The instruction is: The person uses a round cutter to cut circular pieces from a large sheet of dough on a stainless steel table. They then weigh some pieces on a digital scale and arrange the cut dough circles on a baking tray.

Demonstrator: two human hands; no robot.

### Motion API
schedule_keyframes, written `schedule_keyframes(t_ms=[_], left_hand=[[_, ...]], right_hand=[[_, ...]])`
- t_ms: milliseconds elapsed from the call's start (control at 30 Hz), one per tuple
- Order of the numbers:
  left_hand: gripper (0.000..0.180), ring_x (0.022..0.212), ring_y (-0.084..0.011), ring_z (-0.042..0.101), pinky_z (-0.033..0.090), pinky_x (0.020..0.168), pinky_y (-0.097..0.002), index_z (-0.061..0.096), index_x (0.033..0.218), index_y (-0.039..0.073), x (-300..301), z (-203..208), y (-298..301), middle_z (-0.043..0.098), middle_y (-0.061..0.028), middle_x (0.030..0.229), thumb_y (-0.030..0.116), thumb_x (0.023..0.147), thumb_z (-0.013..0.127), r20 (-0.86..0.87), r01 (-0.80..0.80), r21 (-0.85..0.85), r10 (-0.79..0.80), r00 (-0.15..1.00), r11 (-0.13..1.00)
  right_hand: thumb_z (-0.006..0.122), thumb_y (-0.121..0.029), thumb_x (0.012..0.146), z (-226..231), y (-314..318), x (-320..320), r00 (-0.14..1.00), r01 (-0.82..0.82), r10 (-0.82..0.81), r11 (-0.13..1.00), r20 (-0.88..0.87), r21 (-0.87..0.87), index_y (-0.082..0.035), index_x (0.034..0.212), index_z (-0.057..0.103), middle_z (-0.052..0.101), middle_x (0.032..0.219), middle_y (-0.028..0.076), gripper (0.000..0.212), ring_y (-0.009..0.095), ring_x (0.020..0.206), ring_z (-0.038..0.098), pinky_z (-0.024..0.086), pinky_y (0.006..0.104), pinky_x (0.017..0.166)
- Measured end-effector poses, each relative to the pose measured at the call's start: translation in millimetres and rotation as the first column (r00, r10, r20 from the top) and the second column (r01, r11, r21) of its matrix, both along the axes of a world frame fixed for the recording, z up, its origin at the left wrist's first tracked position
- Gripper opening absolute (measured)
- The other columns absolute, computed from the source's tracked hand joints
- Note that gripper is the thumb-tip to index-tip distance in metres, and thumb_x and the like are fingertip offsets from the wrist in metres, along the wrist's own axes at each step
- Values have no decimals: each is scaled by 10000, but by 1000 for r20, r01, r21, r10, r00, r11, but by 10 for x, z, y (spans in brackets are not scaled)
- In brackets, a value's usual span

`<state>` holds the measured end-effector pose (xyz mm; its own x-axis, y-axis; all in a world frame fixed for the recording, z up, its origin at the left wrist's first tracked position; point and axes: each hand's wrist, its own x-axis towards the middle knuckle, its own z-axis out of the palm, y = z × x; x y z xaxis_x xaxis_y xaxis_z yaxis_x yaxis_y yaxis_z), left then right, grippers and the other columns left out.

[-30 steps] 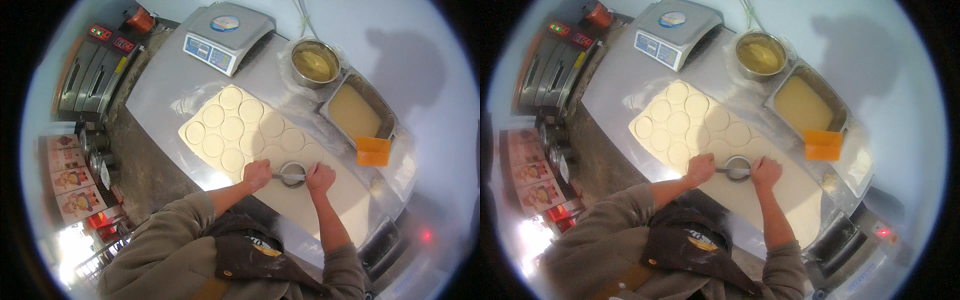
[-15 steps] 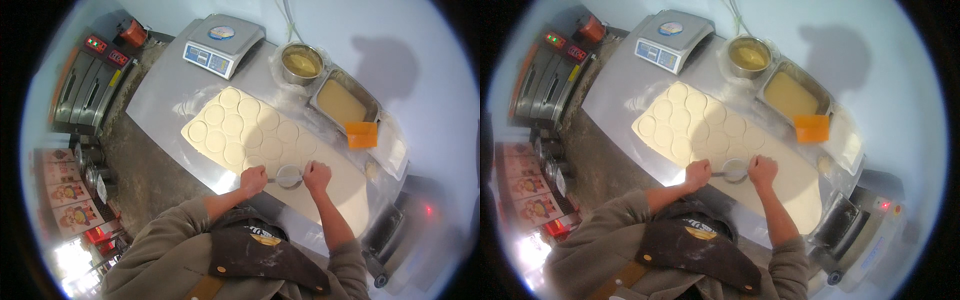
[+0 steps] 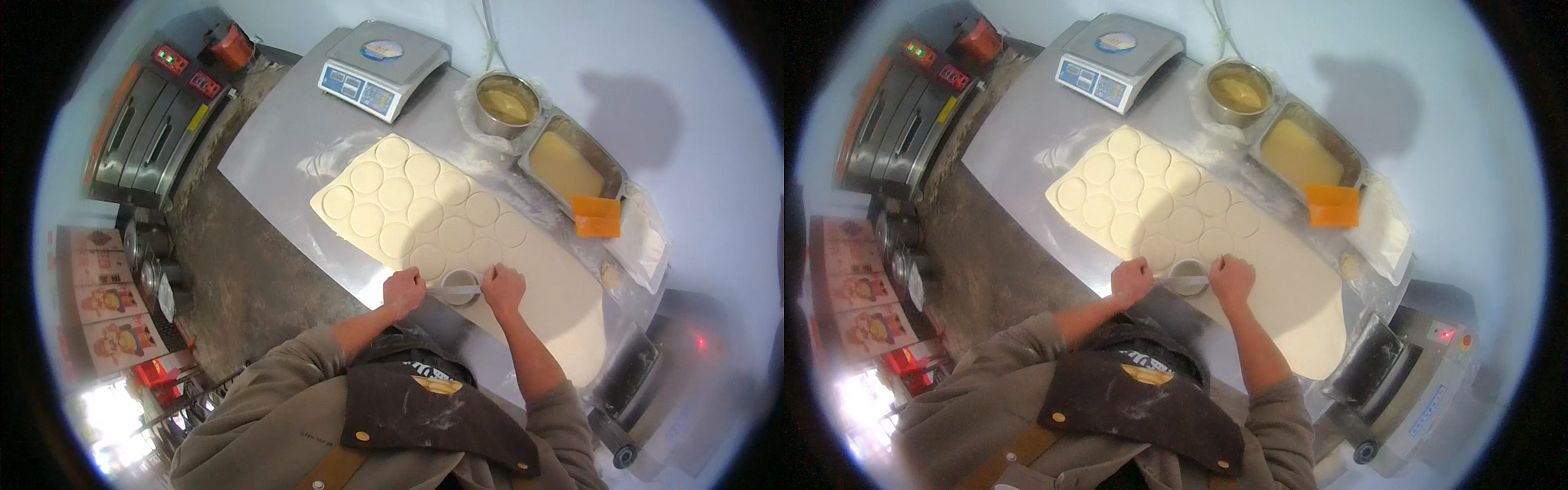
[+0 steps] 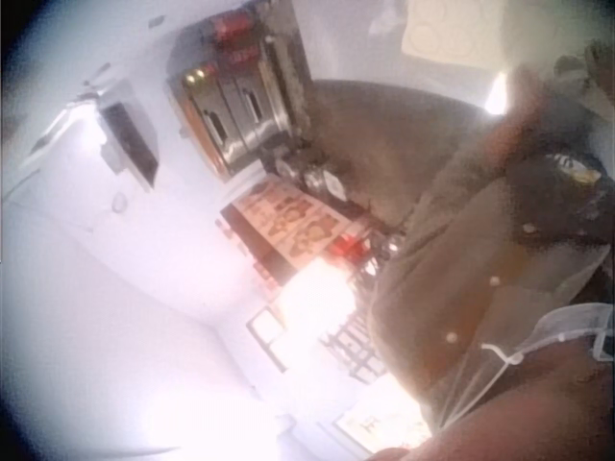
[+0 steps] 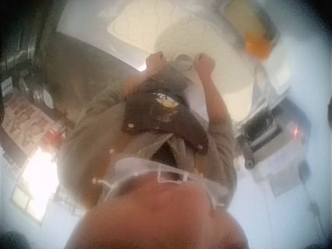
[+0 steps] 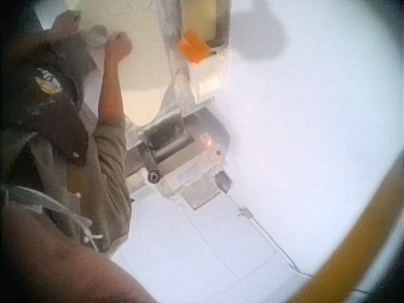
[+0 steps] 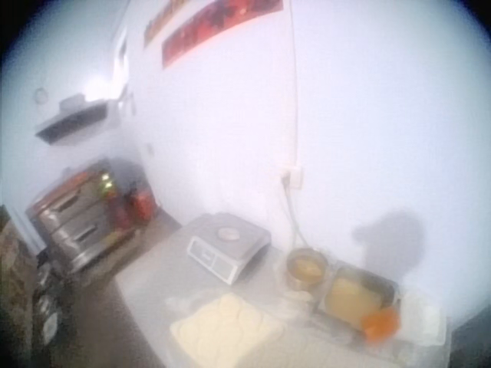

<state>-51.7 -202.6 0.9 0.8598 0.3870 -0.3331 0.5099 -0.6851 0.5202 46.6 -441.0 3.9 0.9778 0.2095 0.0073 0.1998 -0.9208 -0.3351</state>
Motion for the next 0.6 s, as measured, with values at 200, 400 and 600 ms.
schedule_keyframes(t_ms=[200, 400, 600], left_hand=[[234, 865, -445, 694, 532, 770, -556, 703, 887, 70, 20, -26, 33, 728, -215, 881, 267, 900, 578, -14, 16, 0, -16, 1000, 1000], [245, 828, -449, 697, 535, 752, -556, 708, 879, 72, 4, -70, 27, 727, -217, 855, 280, 904, 581, -28, 21, 23, -20, 999, 1000], [249, 804, -448, 699, 533, 733, -561, 706, 871, 67, 25, -2, 31, 720, -222, 832, 274, 910, 574, -63, 58, 15, -57, 996, 998]], right_hand=[[638, -257, 916, -16, 43, 6, 1000, 18, -17, 999, 16, -39, -85, 707, 669, 670, 708, 152, 273, 369, 705, 651, 459, 504, 687], [644, -251, 896, -45, 35, 31, 996, -47, 47, 999, 76, -13, -87, 702, 667, 675, 721, 149, 255, 369, 712, 647, 465, 505, 694], [661, -227, 878, 12, 51, 105, 988, -118, 118, 993, 99, -4, -67, 680, 637, 654, 693, 166, 256, 388, 690, 640, 457, 523, 662]])
